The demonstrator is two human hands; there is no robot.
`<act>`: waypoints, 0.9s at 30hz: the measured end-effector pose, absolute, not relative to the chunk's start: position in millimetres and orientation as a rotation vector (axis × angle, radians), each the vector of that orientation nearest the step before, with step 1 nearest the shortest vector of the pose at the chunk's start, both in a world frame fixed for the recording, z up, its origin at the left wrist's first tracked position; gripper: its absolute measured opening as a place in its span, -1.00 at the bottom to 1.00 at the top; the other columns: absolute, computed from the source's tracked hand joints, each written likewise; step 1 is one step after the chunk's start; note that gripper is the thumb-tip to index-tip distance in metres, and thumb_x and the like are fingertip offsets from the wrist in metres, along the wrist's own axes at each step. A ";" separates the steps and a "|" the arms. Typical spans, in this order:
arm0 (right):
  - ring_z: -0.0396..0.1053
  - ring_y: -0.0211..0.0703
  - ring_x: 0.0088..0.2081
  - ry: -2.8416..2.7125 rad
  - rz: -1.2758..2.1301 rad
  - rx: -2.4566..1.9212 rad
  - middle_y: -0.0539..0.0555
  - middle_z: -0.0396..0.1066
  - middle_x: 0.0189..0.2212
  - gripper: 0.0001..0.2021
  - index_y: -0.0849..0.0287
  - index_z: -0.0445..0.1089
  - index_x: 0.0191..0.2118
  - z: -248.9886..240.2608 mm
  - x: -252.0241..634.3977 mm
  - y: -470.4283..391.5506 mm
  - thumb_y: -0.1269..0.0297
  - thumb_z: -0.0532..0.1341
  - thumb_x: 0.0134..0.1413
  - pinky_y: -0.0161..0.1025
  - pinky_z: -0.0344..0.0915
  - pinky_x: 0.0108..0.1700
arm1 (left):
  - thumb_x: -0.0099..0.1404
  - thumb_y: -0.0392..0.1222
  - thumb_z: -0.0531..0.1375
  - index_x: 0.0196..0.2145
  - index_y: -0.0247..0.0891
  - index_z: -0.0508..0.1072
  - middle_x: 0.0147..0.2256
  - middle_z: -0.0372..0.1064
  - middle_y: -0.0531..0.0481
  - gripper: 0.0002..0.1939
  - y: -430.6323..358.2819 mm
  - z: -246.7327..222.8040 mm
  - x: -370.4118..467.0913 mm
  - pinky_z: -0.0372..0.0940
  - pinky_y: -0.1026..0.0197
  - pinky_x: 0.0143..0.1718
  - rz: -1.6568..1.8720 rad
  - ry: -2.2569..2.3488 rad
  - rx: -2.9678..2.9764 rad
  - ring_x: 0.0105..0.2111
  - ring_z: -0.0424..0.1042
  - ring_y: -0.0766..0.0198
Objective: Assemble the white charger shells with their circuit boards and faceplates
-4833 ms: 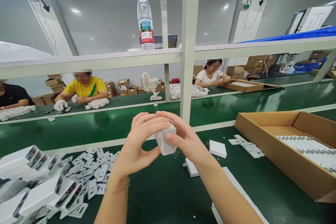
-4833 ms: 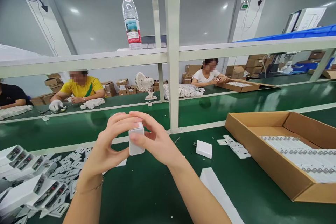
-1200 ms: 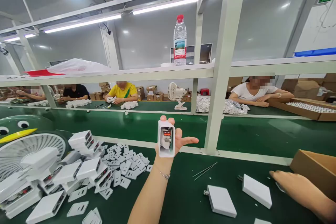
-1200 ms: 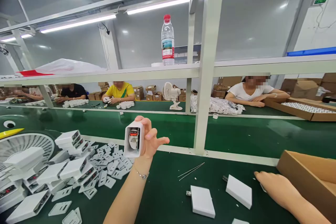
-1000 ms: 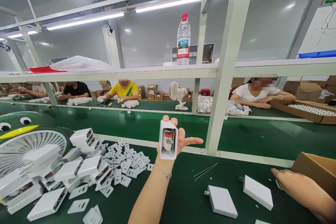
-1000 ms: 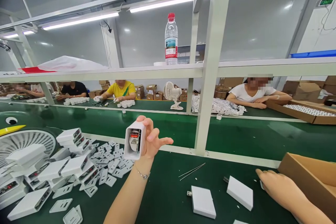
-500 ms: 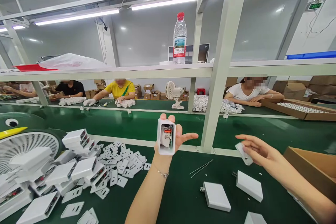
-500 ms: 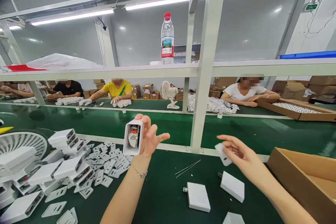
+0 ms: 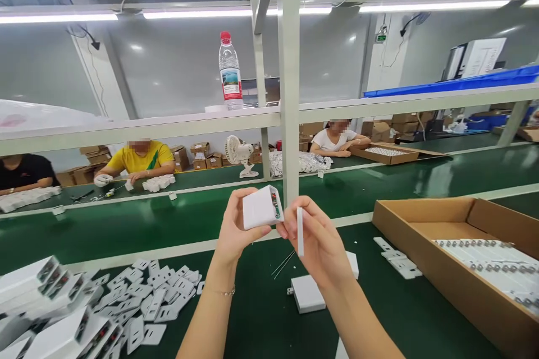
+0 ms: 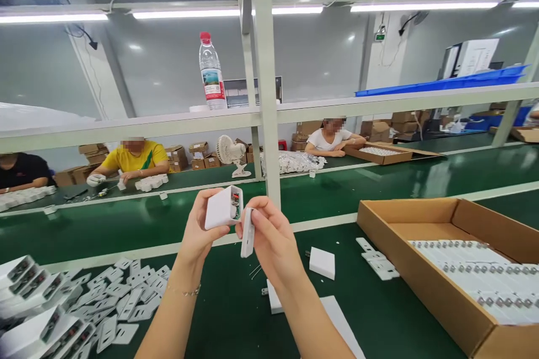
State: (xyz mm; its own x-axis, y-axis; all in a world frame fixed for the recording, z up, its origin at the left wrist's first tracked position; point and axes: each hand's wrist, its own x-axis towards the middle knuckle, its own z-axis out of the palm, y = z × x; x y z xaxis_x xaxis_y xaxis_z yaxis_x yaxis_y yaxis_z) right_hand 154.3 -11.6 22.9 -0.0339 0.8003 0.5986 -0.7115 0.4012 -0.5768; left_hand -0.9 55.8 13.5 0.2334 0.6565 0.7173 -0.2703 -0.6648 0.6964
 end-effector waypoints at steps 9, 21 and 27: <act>0.27 -0.41 -0.51 -1.130 1.020 -0.324 -0.06 0.41 -0.49 -0.77 0.12 0.54 -0.30 23.1 164.1 -9.2 0.07 0.46 0.16 -0.52 0.26 -0.47 | 0.07 -0.28 0.47 0.02 -0.11 0.47 -0.01 0.47 -0.03 -0.45 49.8 18.6 2.6 0.32 0.08 0.06 1.339 0.594 2.099 -0.01 0.46 0.06; 0.61 -0.17 -0.36 -1.133 0.731 -0.294 0.04 0.65 -0.22 -0.88 0.07 0.49 -0.27 36.9 191.3 -21.7 0.29 0.44 0.18 -0.26 0.61 -0.29 | 0.29 -0.32 0.30 0.22 -0.07 0.35 0.17 0.42 -0.07 -0.44 24.3 33.2 -17.9 0.34 0.05 0.21 1.392 0.588 2.564 0.17 0.42 0.05; 0.60 -0.14 -0.22 -1.015 0.808 -0.276 0.06 0.61 -0.19 -0.77 0.01 0.58 -0.34 32.8 207.0 -13.4 -0.02 0.47 0.08 -0.28 0.61 -0.15 | 0.31 -0.34 0.29 0.20 -0.06 0.34 0.16 0.43 -0.04 -0.46 12.1 39.5 -17.2 0.30 0.08 0.23 1.494 0.528 2.652 0.20 0.38 0.09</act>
State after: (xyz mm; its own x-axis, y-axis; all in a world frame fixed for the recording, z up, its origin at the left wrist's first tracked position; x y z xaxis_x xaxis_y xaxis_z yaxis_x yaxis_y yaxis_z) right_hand 207.0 -13.4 32.8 0.2749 0.7119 0.6463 -0.4703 0.6858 -0.5554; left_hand -17.2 12.1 39.5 0.4742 0.3181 0.8210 0.2681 -0.9403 0.2095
